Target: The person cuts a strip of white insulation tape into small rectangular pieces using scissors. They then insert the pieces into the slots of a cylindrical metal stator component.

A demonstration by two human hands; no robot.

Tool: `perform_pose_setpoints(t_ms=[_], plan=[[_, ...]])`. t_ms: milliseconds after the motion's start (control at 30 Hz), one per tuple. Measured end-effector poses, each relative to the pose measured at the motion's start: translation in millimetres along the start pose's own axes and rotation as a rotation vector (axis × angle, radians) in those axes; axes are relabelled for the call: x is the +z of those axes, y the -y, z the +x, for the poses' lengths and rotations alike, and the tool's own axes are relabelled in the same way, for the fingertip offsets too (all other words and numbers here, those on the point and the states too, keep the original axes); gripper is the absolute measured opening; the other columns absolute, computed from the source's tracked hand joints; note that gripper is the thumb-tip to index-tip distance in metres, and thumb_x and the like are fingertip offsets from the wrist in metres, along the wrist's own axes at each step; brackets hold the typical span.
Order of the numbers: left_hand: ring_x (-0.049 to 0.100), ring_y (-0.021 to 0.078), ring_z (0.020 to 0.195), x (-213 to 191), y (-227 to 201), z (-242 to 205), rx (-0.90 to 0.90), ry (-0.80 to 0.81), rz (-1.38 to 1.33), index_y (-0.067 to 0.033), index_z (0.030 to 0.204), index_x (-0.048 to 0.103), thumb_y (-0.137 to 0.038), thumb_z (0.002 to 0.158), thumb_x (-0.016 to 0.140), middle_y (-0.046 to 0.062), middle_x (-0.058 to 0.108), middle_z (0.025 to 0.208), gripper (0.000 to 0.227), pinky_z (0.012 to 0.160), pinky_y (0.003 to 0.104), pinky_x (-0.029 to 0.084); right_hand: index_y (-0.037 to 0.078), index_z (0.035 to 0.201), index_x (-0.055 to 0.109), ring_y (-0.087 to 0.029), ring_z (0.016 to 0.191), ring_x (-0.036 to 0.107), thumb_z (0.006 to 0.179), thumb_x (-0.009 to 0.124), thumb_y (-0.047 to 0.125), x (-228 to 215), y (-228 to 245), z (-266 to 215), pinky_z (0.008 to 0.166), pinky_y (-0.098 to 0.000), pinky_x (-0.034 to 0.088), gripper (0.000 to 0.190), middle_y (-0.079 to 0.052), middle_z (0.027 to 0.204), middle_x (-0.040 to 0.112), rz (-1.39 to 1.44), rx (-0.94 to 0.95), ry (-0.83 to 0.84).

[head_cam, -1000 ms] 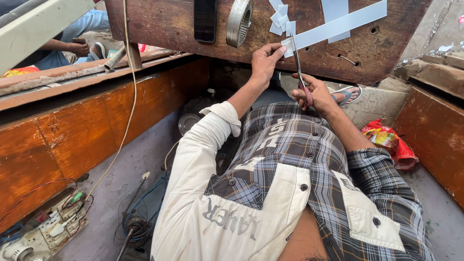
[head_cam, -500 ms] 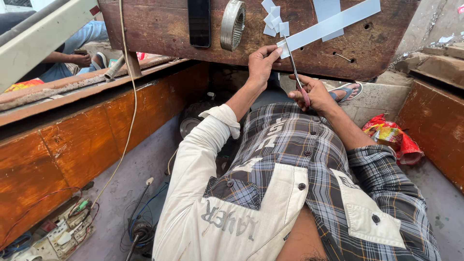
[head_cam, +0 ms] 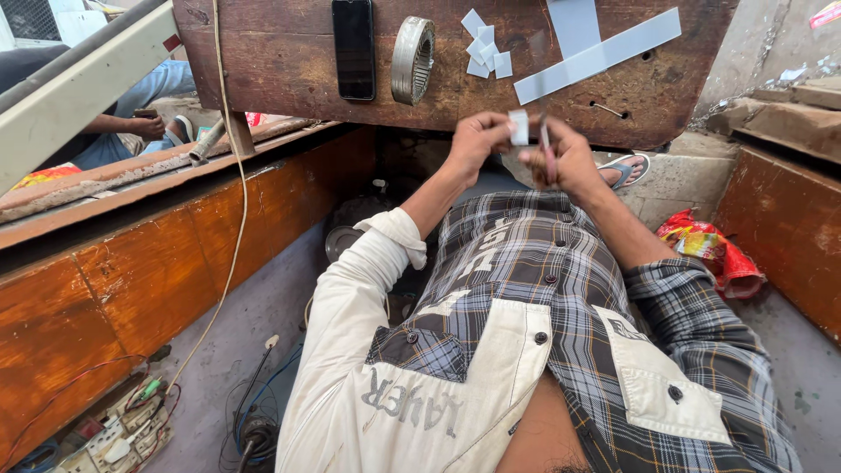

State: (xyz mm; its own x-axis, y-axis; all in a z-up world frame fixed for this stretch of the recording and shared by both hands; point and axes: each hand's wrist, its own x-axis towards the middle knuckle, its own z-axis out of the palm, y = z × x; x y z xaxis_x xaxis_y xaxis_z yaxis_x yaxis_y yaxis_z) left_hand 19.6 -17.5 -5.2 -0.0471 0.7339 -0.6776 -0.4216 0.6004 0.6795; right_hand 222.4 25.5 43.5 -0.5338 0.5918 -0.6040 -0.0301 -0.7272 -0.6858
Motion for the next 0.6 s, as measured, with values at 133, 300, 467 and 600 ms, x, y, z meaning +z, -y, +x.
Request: perform_pose_setpoints(t_ms=[133, 300, 467, 600], plan=[[0.068, 0.0123, 0.072, 6.8, -18.3, 5.4, 0.076, 0.025, 0.141, 0.0023, 0.102, 0.074, -0.012, 0.092, 0.078, 0.007, 0.074, 0.084, 0.018, 0.066, 0.028, 0.058, 0.003, 0.146, 0.05, -0.018, 0.075, 0.072, 0.087, 0.081, -0.001, -8.4, 2.9, 18.3, 0.063, -0.0318, 0.063, 0.066, -0.008, 0.095, 0.068, 0.144, -0.217, -0.109], [0.072, 0.0096, 0.079, 9.9, -43.4, 45.5, 0.194, -0.066, 0.279, -0.0014, 0.119, 0.069, -0.015, 0.094, 0.074, 0.002, 0.076, 0.098, 0.028, 0.07, 0.026, 0.06, 0.003, 0.147, 0.049, -0.019, 0.073, 0.072, 0.089, 0.079, -0.003, -20.6, 13.8, 20.2, 0.063, -0.0323, 0.063, 0.066, -0.01, 0.09, 0.069, 0.165, -0.223, -0.225], [0.071, 0.0136, 0.083, 25.6, -14.0, 43.9, 0.202, 0.08, 0.062, 0.0016, 0.122, 0.068, -0.009, 0.095, 0.073, 0.008, 0.074, 0.099, 0.03, 0.071, 0.027, 0.06, 0.001, 0.148, 0.049, -0.019, 0.076, 0.073, 0.091, 0.079, -0.004, -23.1, 16.6, 20.2, 0.066, -0.0327, 0.065, 0.065, -0.009, 0.093, 0.069, 0.101, -0.269, -0.215], [0.068, 0.014, 0.081, 15.3, -26.3, 48.7, 0.383, -0.19, 0.257, 0.0011, 0.126, 0.07, -0.014, 0.099, 0.069, 0.012, 0.074, 0.099, 0.031, 0.07, 0.027, 0.058, 0.0, 0.148, 0.048, -0.02, 0.077, 0.074, 0.093, 0.078, -0.003, -27.5, 14.8, 21.1, 0.066, -0.0331, 0.066, 0.063, -0.01, 0.092, 0.07, 0.076, -0.328, -0.312]])
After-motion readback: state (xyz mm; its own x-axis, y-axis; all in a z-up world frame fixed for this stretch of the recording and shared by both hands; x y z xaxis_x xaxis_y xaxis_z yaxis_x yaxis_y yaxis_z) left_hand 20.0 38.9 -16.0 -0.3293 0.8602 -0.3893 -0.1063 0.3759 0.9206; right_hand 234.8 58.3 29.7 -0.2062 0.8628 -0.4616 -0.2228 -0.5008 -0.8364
